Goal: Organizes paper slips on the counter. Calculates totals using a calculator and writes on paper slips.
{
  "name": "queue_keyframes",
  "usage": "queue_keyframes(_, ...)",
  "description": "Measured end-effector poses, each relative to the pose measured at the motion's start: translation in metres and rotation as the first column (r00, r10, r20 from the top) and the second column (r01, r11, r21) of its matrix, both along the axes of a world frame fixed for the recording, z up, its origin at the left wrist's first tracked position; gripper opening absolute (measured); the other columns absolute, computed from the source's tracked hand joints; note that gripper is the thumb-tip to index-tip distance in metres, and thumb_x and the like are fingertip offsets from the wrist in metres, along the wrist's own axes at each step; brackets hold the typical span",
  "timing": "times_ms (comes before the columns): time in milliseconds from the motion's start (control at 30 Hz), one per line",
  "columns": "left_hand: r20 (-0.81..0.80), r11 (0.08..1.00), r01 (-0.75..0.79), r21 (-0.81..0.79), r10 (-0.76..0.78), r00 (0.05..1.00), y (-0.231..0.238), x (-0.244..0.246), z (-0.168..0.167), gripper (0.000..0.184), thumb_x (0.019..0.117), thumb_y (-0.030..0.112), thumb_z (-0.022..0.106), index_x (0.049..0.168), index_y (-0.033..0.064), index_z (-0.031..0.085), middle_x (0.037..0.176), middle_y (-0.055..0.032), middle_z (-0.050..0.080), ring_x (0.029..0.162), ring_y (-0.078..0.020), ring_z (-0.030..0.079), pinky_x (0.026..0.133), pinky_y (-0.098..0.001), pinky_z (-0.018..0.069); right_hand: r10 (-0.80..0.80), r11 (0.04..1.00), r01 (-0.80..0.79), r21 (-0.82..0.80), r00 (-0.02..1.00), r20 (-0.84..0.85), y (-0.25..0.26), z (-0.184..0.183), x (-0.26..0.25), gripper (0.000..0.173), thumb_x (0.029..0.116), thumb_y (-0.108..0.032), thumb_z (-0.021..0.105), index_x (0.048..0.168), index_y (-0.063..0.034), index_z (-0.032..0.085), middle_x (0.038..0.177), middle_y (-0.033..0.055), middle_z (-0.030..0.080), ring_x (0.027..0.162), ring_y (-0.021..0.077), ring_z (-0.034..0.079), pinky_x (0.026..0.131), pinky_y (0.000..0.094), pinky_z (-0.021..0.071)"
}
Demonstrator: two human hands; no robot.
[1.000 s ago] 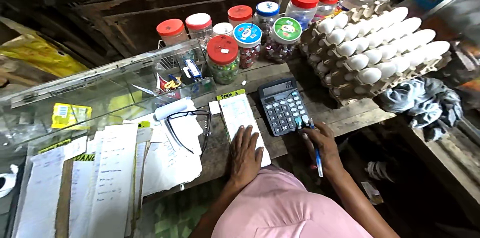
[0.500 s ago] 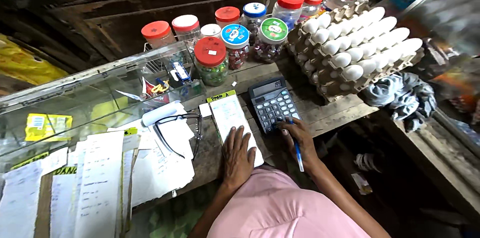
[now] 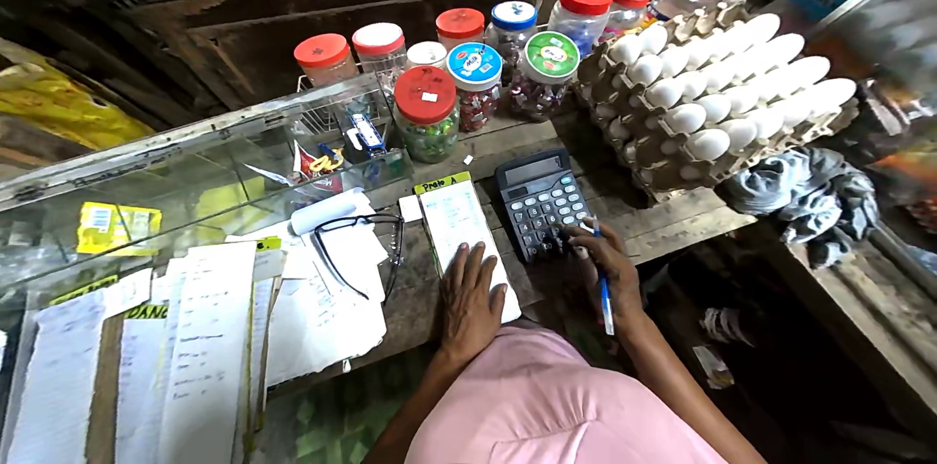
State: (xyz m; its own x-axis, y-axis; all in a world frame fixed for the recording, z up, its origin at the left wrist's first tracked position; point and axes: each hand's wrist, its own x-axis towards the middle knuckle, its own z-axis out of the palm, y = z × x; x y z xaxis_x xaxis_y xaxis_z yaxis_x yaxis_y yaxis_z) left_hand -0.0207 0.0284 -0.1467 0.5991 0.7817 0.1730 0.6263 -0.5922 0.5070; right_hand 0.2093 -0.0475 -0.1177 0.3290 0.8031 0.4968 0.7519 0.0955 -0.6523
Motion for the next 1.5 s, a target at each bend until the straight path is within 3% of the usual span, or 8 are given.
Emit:
queue_keyframes(233, -0.004, 1.0, -0.003, 0.014, 0.003, 1.0, 0.0, -0.002, -0.002, 0.046, 0.1011, 0.038, 0.052, 0.138, 0.0123, 0.063, 0.157, -0.0108, 0.047, 0.15, -0.0396, 0.033, 0.119, -0.059, 0.0294, -0.051, 0.998, 0.05, -0.046, 0.999, -0.014, -0.024, -0.019, 0.012, 0.032, 0.1043, -0.02, 0.049, 0.111, -0.0015, 0.074, 0.122, 0.0117, 0.073, 0.13, 0.034, 0.058, 0.113, 0.0481, 0.0422)
queue_keyframes(467, -0.004, 0.999, -0.004, 0.039, 0.005, 1.0, -0.001, -0.001, 0.0, 0.046, 0.1008, 0.037, 0.052, 0.137, 0.0124, 0.064, 0.156, -0.0112, 0.049, 0.149, -0.0409, 0.035, 0.117, -0.0591, 0.0313, -0.036, 0.999, 0.036, -0.005, 0.999, -0.006, -0.021, -0.012, 0.012, 0.032, 0.1054, -0.023, 0.048, 0.107, -0.0031, 0.074, 0.121, 0.0108, 0.073, 0.131, 0.0298, 0.058, 0.117, 0.0478, 0.0376)
queue_keyframes(733, -0.014, 1.0, -0.007, 0.011, 0.007, 1.0, -0.001, -0.001, 0.004, 0.045, 0.1012, 0.036, 0.052, 0.138, 0.0125, 0.064, 0.157, -0.0097, 0.048, 0.15, -0.0393, 0.034, 0.119, -0.0573, 0.029, -0.029, 0.999, 0.03, -0.026, 1.0, 0.008, -0.015, -0.016, 0.011, 0.033, 0.1041, -0.021, 0.048, 0.107, 0.0007, 0.074, 0.123, 0.0153, 0.072, 0.131, 0.0371, 0.057, 0.114, 0.0491, 0.0398)
queue_keyframes(967, -0.014, 0.999, -0.002, 0.033, 0.002, 1.0, -0.001, -0.001, -0.001, 0.046, 0.1006, 0.037, 0.052, 0.138, 0.0119, 0.064, 0.157, -0.0099, 0.048, 0.149, -0.0407, 0.035, 0.117, -0.06, 0.0306, -0.021, 0.999, 0.022, -0.024, 1.0, 0.008, -0.016, -0.016, 0.012, 0.033, 0.1056, -0.023, 0.047, 0.108, -0.0032, 0.074, 0.122, 0.0114, 0.073, 0.131, 0.0335, 0.057, 0.114, 0.0502, 0.0392)
queue_keyframes(1100, -0.017, 0.999, -0.004, 0.047, 0.005, 1.0, 0.0, -0.002, -0.003, 0.047, 0.1009, 0.039, 0.05, 0.137, 0.0125, 0.064, 0.156, -0.0091, 0.049, 0.149, -0.0405, 0.035, 0.117, -0.0591, 0.0307, -0.02, 0.999, 0.02, 0.037, 1.0, 0.007, -0.014, -0.013, 0.012, 0.031, 0.106, -0.023, 0.049, 0.105, -0.0045, 0.074, 0.122, 0.0104, 0.073, 0.131, 0.0279, 0.058, 0.117, 0.0444, 0.0385)
queue_keyframes(1267, 0.002, 0.999, 0.001, 0.032, -0.001, 1.0, 0.001, -0.003, -0.004, 0.047, 0.1001, 0.038, 0.052, 0.137, 0.0116, 0.065, 0.156, -0.0098, 0.049, 0.149, -0.0412, 0.035, 0.118, -0.06, 0.0297, -0.044, 0.992, 0.055, -0.116, 0.994, 0.098, -0.018, -0.024, 0.013, 0.027, 0.102, -0.02, 0.054, 0.109, -0.0072, 0.077, 0.123, 0.008, 0.073, 0.13, 0.0363, 0.057, 0.113, 0.0555, 0.039)
queue_keyframes(1367, 0.003, 0.999, -0.001, 0.051, 0.001, 1.0, 0.0, -0.003, -0.006, 0.047, 0.1008, 0.039, 0.05, 0.137, 0.0123, 0.065, 0.156, -0.0092, 0.049, 0.149, -0.0406, 0.035, 0.118, -0.0592, 0.0299, -0.058, 0.993, 0.066, -0.093, 0.994, 0.089, -0.018, -0.013, 0.013, 0.03, 0.1021, -0.024, 0.053, 0.107, -0.0076, 0.078, 0.105, 0.0068, 0.077, 0.122, 0.0352, 0.061, 0.11, 0.0525, 0.0413)
queue_keyframes(1500, 0.004, 0.999, -0.002, 0.042, 0.002, 1.0, 0.0, -0.002, -0.006, 0.047, 0.1004, 0.038, 0.051, 0.137, 0.0124, 0.065, 0.156, -0.0093, 0.049, 0.149, -0.0408, 0.034, 0.118, -0.0603, 0.0297, 0.035, 0.999, -0.034, -0.032, 0.999, 0.027, -0.001, -0.007, 0.003, 0.031, 0.1034, -0.023, 0.051, 0.107, -0.005, 0.077, 0.112, 0.0079, 0.076, 0.126, 0.0314, 0.06, 0.113, 0.0475, 0.0414)
